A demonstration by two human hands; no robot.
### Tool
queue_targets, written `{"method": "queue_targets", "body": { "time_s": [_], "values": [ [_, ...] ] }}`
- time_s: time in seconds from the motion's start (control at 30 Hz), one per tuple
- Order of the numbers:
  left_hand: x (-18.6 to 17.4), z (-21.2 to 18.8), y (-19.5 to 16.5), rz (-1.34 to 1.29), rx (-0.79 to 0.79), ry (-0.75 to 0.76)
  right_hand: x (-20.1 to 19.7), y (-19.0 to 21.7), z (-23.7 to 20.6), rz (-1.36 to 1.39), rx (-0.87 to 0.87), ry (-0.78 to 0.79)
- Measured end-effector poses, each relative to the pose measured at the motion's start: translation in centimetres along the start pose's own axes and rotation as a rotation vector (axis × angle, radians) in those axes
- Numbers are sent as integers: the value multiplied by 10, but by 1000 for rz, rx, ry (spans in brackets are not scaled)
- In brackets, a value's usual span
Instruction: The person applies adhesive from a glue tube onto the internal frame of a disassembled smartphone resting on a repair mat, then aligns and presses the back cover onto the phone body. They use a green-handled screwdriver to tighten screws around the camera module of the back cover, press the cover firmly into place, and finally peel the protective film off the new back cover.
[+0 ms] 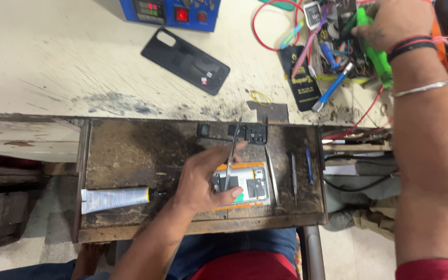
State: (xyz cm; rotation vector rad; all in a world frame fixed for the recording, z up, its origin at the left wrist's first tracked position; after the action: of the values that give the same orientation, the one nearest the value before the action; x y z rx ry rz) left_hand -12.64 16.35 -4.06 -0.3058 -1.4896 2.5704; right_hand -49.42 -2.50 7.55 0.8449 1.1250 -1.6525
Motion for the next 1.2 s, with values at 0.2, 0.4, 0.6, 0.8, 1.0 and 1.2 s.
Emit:
{"method": "queue_targets", "body": {
  "time_s": [0.2,0.4,0.6,0.8,1.0,1.2],
  "values": [
    [-3,-1,5,-134,6,-16,-2,-36,54,-130,-49,-65],
    [-7,3,16,-172,-75,-28,15,-42,108,-230,-23,-21],
    [-11,2,19,-209,-47,-60,20,-37,136,-262,-12,13],
    [-17,-1,25,-169,-90,-102,21,-35,154,-266,-34,9],
    [-18,1,35,-273,-236,-136,25,-44,161,-262,-81,-3],
    [-20,3,31,-277,-197,-147,8,-36,167,-248,-138,-70]
  ]
}}
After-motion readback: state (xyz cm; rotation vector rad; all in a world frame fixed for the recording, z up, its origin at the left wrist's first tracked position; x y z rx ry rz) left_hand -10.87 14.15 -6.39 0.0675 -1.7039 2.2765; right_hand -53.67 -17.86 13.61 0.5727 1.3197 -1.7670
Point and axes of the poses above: each hand's wrist, its own z-axis towards the middle knuckle, its own x-axis out of the palm, y = z × x, the point moved 10 cm from there along z, towards the middle knuckle, and after that the axes turned 12 degrees about -y, right-handed, at the moved point
